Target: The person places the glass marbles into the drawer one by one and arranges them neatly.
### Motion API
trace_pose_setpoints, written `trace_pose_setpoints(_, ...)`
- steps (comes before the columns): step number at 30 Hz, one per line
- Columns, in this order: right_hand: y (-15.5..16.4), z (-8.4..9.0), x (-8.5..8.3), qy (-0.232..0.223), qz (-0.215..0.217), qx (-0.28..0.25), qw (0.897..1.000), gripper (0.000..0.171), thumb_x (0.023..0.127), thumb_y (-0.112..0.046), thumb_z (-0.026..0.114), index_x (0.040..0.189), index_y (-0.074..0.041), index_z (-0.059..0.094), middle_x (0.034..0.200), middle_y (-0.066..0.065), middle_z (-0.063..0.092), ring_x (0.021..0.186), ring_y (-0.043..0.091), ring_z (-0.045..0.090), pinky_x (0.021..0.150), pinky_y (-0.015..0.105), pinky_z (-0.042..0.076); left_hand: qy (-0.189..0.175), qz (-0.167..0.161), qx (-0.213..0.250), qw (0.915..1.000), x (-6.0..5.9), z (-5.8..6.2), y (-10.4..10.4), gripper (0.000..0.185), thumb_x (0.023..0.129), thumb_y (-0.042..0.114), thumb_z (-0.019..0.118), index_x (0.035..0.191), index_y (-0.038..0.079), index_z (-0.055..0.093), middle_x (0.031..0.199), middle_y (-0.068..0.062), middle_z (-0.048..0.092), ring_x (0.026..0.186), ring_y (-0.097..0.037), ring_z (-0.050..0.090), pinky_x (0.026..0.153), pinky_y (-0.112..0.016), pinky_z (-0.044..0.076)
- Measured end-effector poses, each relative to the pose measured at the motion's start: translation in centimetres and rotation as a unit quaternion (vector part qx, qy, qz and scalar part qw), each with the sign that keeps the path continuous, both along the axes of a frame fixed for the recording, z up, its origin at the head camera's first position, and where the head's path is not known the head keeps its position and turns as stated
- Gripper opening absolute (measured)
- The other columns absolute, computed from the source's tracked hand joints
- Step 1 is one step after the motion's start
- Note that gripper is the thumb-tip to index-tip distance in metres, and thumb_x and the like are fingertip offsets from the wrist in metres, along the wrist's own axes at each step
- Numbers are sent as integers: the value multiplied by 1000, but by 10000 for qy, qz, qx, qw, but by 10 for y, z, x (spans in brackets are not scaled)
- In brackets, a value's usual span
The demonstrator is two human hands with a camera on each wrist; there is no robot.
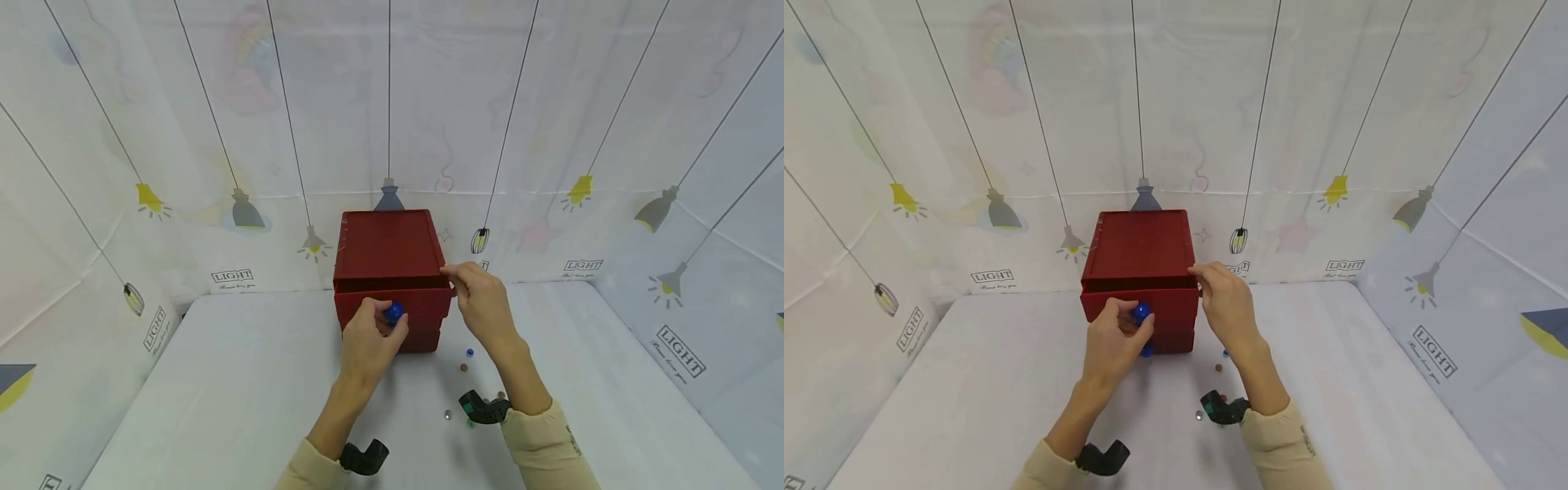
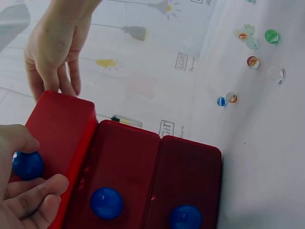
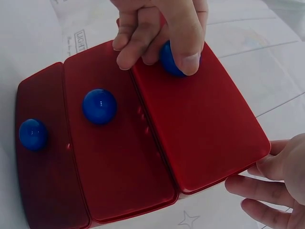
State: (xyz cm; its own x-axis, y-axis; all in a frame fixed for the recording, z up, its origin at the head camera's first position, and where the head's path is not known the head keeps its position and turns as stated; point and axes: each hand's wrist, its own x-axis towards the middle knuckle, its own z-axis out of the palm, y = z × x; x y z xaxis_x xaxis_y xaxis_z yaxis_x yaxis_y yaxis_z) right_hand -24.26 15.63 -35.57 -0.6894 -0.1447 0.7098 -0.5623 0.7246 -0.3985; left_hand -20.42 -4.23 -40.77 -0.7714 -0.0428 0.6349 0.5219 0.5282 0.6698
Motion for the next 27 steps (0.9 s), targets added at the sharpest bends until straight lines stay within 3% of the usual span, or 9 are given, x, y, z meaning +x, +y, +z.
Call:
trace_pose_setpoints(10, 1, 0, -1, 50, 4, 7, 10000, 20, 96, -2, 63, 112, -4, 75, 103, 11, 75, 91, 25, 72, 79, 40, 63, 95, -67, 38, 9999, 5, 1, 1, 31, 87, 17, 78, 108, 2, 61, 85, -6, 69, 68, -12, 64, 62, -25, 60)
trace_pose_setpoints(19, 0, -1, 0, -10, 21, -48, 10000, 21, 97, -1, 62, 114, -3, 74, 105, 12, 75, 92, 26, 72, 82, 41, 62, 130, -165, 25, 9998, 10, 0, 0, 29, 87, 15, 77, 107, 3, 61, 85, -6, 69, 67, -11, 63, 62, -20, 58)
trace_pose_setpoints(27, 0, 0, 0, 60, 28, -60, 10000, 20, 97, -2, 62, 112, -4, 75, 102, 11, 75, 86, 25, 71, 75, 40, 63, 206, -204, 6, 9996, 13, -2, 0, 29, 87, 15, 78, 106, 2, 61, 83, -6, 68, 64, -8, 61, 60, -18, 57)
